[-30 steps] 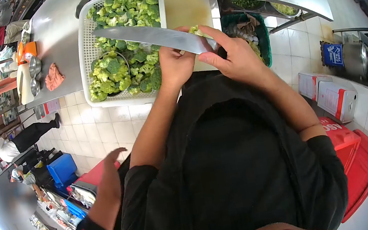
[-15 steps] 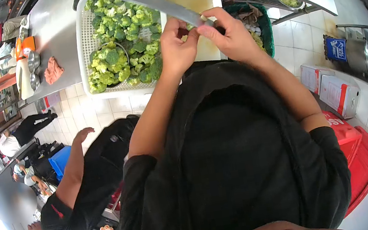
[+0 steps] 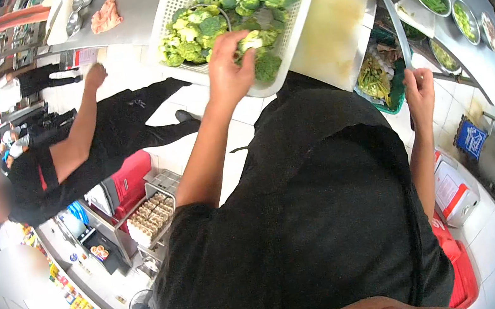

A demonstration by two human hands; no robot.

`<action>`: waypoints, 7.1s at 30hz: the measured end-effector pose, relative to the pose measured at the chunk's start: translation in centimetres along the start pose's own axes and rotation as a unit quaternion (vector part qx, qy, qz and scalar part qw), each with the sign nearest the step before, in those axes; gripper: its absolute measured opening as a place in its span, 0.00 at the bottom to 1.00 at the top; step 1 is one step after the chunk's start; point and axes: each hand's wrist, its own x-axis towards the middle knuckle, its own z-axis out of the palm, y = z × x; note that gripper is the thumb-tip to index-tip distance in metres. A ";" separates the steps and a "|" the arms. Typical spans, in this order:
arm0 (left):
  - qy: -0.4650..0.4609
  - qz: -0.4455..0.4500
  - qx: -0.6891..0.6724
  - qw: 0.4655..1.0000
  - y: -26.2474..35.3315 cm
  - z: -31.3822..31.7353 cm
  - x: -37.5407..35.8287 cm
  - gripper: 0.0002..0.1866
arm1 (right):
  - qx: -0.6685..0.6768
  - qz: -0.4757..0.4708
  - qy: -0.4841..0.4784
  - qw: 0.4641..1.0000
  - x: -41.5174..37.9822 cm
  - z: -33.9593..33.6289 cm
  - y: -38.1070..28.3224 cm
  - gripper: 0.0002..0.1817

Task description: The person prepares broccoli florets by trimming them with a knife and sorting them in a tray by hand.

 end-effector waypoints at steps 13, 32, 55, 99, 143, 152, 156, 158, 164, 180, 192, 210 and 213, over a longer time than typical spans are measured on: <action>0.009 -0.046 0.111 0.993 -4.6 -7.0 -3.9 0.17 | -0.004 0.150 0.033 0.988 -3.0 -2.3 10.2 0.13; 0.028 0.032 0.141 0.989 -4.4 -6.8 -3.2 0.23 | -0.005 0.122 0.051 0.991 -3.6 -1.6 11.9 0.26; -0.074 -0.095 0.121 0.985 -6.4 10.2 11.9 0.21 | 0.187 0.058 -0.009 0.981 -4.4 3.2 -1.0 0.22; -0.131 -0.115 -0.322 0.930 8.1 11.3 2.6 0.05 | 0.121 -0.130 -0.160 0.971 -0.5 8.6 -12.7 0.21; -0.104 -0.062 0.148 0.981 -5.2 8.2 9.6 0.34 | 0.045 0.092 0.006 0.995 -3.2 -0.2 5.6 0.23; -0.020 -0.114 0.136 0.984 -6.6 11.5 9.6 0.21 | 0.153 0.109 -0.005 0.982 -5.6 1.0 1.3 0.20; 0.014 -0.186 -0.011 0.982 -8.1 11.3 9.1 0.15 | 0.161 0.073 -0.014 0.984 -5.2 1.1 -0.9 0.19; 0.034 -0.238 -0.083 0.967 -7.1 10.4 8.9 0.12 | 0.166 0.058 -0.025 0.984 -4.7 1.1 -2.3 0.18; 0.054 -0.324 -0.368 0.870 -3.7 8.1 7.3 0.07 | 0.191 0.030 -0.109 0.975 -2.5 3.0 -6.7 0.21; 0.017 -0.207 -0.396 0.895 7.0 7.0 2.9 0.10 | -0.054 -0.215 -0.265 0.939 0.5 10.0 -18.3 0.41; 0.012 -0.201 -0.399 0.895 7.9 8.1 2.8 0.09 | -0.015 -0.180 -0.243 0.953 -0.2 9.2 -17.4 0.37; -0.009 -0.111 -0.335 0.935 7.9 11.3 2.6 0.08 | 0.046 -0.138 -0.128 0.981 0.5 8.9 -14.3 0.26; -0.020 -0.125 -0.309 0.943 7.6 10.5 2.5 0.08 | 0.101 -0.109 -0.119 0.982 0.3 7.1 -14.2 0.25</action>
